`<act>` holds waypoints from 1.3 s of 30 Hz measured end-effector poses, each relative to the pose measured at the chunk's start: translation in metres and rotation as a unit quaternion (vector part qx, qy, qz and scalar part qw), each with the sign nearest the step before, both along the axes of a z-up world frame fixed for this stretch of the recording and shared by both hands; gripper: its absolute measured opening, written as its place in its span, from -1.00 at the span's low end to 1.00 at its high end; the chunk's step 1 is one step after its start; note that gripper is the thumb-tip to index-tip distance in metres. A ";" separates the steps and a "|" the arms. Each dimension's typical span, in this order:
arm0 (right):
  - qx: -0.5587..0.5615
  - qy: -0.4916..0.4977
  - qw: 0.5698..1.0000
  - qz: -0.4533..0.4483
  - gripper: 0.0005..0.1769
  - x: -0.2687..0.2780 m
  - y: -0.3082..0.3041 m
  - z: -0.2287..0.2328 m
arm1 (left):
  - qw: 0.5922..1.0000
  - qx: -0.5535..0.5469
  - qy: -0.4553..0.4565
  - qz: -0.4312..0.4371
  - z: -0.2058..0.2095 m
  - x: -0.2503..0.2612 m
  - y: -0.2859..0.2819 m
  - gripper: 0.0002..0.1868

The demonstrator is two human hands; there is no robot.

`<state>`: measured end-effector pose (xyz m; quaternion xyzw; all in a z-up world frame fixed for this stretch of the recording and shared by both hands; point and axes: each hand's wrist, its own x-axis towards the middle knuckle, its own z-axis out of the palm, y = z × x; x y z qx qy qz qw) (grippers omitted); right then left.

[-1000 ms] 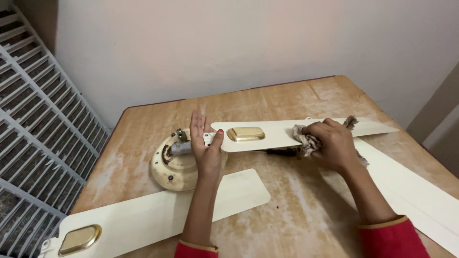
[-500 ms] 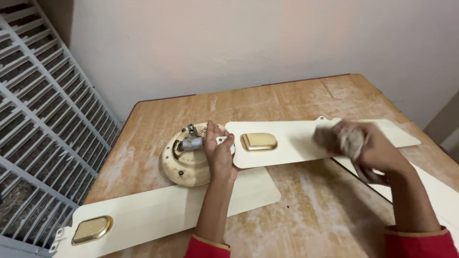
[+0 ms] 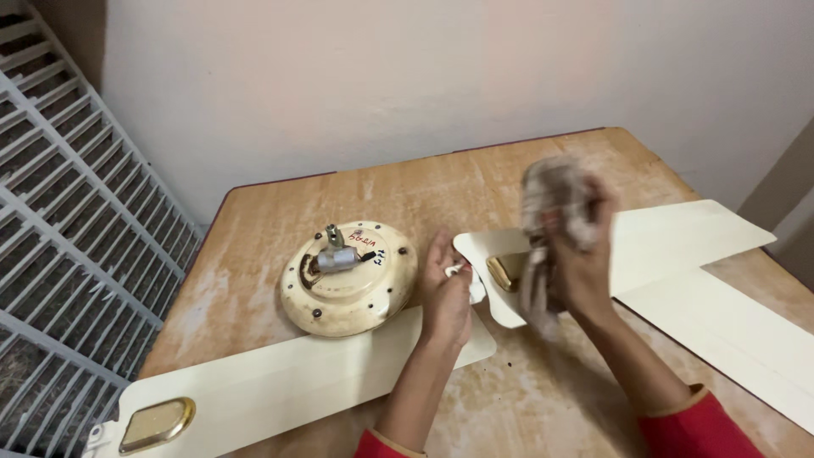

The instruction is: The person wipes the surfaces of disassembled ceiling fan blades with a cloth on a wooden table. The fan motor housing and small hardware parts remain on the table while the blades are cleaned one at a time.

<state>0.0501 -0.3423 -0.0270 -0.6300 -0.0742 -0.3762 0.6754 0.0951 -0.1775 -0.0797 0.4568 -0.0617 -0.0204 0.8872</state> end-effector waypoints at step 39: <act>-0.484 0.326 0.812 -0.014 -0.20 0.002 -0.026 -0.003 | 0.738 0.647 -0.178 -0.069 0.022 -0.036 0.038 -0.48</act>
